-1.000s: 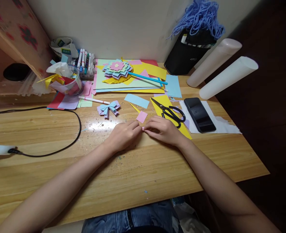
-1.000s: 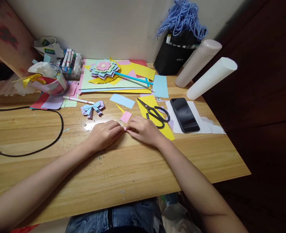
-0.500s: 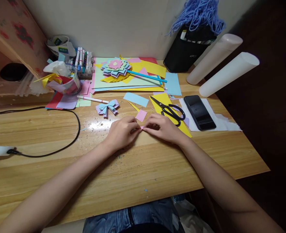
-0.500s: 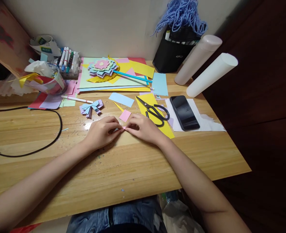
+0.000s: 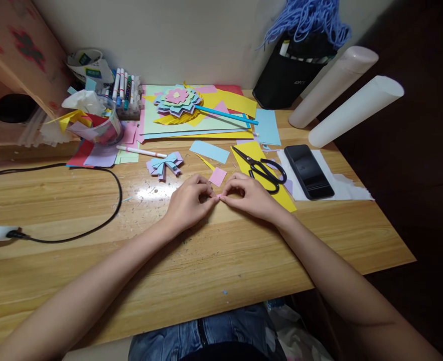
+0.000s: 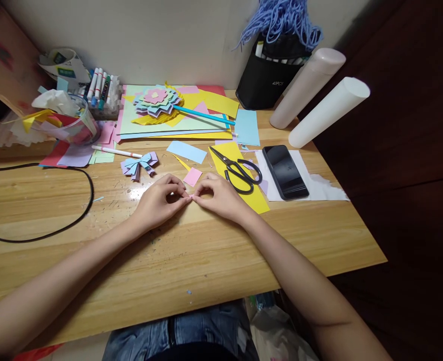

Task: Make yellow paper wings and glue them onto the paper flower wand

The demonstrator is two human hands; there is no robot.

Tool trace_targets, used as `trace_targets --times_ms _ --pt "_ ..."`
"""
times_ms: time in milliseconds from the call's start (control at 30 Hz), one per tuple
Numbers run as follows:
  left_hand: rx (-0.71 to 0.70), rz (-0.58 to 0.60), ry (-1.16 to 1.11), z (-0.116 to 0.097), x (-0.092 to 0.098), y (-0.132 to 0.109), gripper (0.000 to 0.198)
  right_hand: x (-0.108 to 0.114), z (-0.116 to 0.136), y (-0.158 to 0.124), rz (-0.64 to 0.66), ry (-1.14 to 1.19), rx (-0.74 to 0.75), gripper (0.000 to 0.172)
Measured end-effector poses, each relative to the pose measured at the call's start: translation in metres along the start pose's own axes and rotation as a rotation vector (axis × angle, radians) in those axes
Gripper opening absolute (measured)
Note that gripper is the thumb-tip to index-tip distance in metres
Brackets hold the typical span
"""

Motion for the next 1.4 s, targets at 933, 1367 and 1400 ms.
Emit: trace_targets --times_ms 933,1367,1400 --pt "0.136 -0.126 0.077 -0.008 -0.001 -0.01 0.011 -0.008 0.011 -0.007 -0.012 -0.254 0.058 0.007" --pt "0.109 -0.195 0.166 -0.01 -0.004 -0.01 0.008 -0.007 0.008 -0.009 -0.093 -0.28 -0.004 0.009" --pt "0.101 -0.199 0.166 -0.01 -0.004 -0.01 0.007 -0.007 0.007 -0.009 -0.098 -0.271 -0.012 0.01"
Point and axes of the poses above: each hand's wrist, its own y-axis towards the middle knuckle, its own x-axis out of the back of the hand, z = x × y, the point moved 7 cm from there along y, towards the middle knuckle, and after that the axes turned 3 degrees about -x, right-handed, at the moved point
